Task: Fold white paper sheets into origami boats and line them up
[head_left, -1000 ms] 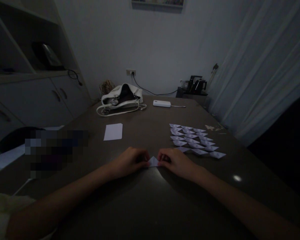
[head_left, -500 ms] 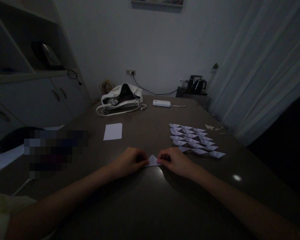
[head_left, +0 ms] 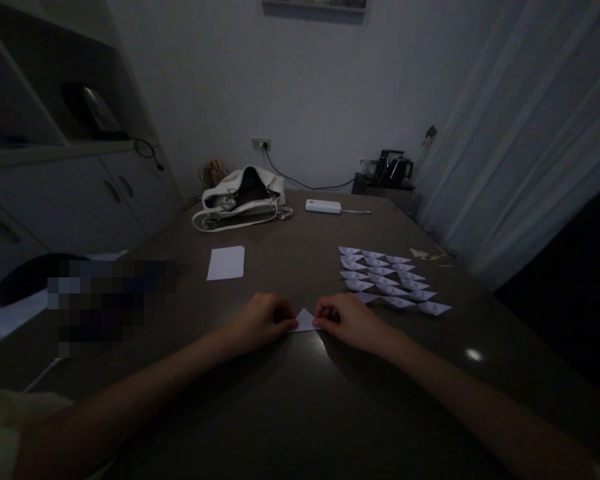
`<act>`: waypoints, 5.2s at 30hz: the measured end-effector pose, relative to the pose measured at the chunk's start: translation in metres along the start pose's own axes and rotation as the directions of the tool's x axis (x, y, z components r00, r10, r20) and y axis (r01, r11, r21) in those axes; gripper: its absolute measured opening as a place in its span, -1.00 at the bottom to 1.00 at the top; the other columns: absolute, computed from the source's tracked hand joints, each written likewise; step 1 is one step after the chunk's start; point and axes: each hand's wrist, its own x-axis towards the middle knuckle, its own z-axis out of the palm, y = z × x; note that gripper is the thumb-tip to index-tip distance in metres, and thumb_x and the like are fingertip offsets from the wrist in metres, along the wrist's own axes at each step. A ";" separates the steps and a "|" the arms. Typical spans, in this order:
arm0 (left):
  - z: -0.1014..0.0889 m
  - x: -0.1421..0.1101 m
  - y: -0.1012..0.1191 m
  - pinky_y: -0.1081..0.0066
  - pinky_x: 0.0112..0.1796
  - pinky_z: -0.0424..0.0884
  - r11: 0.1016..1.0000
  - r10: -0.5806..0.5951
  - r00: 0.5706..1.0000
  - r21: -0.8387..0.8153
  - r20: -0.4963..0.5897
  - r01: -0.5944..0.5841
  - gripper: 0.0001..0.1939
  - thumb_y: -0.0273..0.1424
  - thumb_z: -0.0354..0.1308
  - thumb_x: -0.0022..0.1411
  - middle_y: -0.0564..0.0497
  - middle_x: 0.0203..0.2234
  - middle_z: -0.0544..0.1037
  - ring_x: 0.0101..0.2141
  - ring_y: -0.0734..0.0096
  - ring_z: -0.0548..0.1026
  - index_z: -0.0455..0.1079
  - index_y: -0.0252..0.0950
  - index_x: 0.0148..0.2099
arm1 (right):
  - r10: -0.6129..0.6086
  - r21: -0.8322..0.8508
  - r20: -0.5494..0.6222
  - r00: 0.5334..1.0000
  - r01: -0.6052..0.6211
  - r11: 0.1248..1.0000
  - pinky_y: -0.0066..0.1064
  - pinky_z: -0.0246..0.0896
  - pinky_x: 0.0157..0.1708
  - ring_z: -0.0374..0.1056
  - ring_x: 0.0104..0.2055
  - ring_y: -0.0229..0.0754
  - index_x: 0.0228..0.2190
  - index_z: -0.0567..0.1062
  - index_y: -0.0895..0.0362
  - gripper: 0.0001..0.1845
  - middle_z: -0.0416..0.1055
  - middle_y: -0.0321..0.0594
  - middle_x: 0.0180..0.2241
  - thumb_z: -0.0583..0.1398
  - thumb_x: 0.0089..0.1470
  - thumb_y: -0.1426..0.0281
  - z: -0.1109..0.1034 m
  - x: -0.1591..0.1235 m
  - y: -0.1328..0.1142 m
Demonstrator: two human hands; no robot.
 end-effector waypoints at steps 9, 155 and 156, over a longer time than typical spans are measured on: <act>0.003 0.001 -0.002 0.44 -0.45 0.27 1.000 -0.029 0.999 0.010 -0.016 0.029 -0.82 -0.34 0.13 0.15 -0.02 -0.47 0.53 -0.45 0.36 0.45 0.47 -0.35 -0.30 | 0.031 -0.042 -0.019 0.999 -0.032 0.999 -0.48 0.09 -0.48 0.35 -0.46 -0.28 -0.39 0.51 0.17 -0.97 0.49 -0.25 -0.47 0.24 0.03 0.47 0.001 0.000 -0.004; 0.012 -0.004 0.003 0.28 -0.15 0.42 0.853 0.127 0.990 -0.502 -0.066 -0.143 -0.80 -0.39 0.18 0.17 -0.05 -0.28 0.55 -0.24 0.32 0.52 0.39 -0.36 -0.15 | 0.079 0.708 -0.190 0.978 0.081 0.702 -0.47 0.21 -0.44 0.35 -0.46 -0.29 -0.47 0.39 0.16 -0.72 0.42 -0.30 -0.49 0.32 -0.07 0.24 0.028 -0.002 -0.003; 0.012 -0.003 0.003 0.27 -0.15 0.42 0.848 0.122 0.990 -0.513 -0.064 -0.138 -0.79 -0.38 0.18 0.17 -0.06 -0.27 0.55 -0.24 0.31 0.52 0.39 -0.36 -0.15 | 0.081 0.711 -0.190 0.978 0.080 0.699 -0.48 0.21 -0.45 0.35 -0.47 -0.30 -0.47 0.39 0.16 -0.72 0.42 -0.30 -0.50 0.32 -0.07 0.24 0.029 -0.002 -0.002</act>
